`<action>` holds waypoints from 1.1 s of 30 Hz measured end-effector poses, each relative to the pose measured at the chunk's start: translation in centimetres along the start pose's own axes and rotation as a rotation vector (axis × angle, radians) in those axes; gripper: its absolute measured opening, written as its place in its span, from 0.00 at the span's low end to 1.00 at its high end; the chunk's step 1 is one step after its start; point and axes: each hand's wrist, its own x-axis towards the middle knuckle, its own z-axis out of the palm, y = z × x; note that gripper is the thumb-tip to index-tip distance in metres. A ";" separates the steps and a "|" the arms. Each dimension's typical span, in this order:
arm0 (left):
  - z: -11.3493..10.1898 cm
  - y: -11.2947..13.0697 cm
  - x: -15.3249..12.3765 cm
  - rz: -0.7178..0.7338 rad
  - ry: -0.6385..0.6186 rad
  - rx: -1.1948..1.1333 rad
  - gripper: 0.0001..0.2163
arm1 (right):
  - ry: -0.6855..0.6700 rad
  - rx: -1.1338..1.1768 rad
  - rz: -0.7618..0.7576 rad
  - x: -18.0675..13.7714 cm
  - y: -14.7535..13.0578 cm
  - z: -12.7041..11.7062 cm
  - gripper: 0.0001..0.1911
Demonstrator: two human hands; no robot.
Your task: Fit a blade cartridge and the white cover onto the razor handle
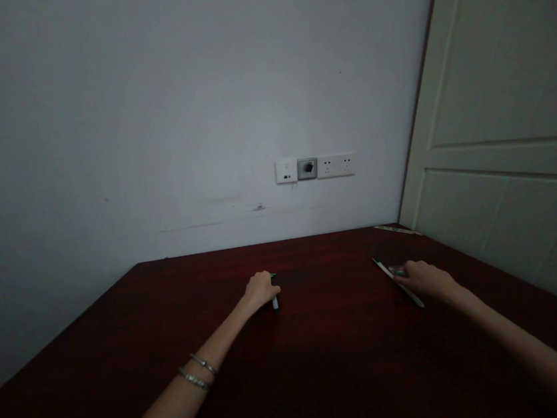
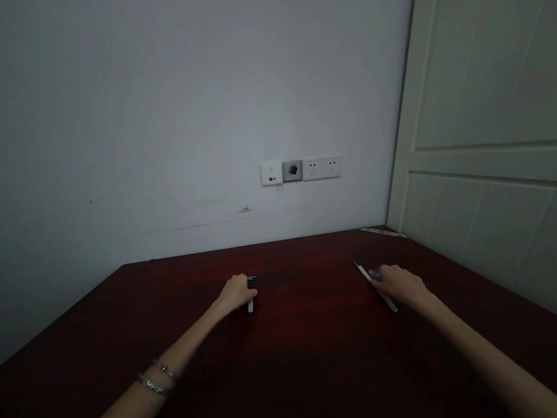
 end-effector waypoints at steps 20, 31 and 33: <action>0.7 1.2 -0.3 0.072 -0.039 0.124 0.12 | -0.073 0.056 -0.191 1.1 0.9 2.5 0.15; 0.5 1.5 -0.9 0.038 -0.032 0.202 0.14 | 0.013 0.123 -0.383 -1.9 -9.4 0.5 0.18; 0.5 1.5 -1.1 0.028 -0.024 0.217 0.14 | -0.026 0.138 -0.427 -2.7 -12.5 0.7 0.18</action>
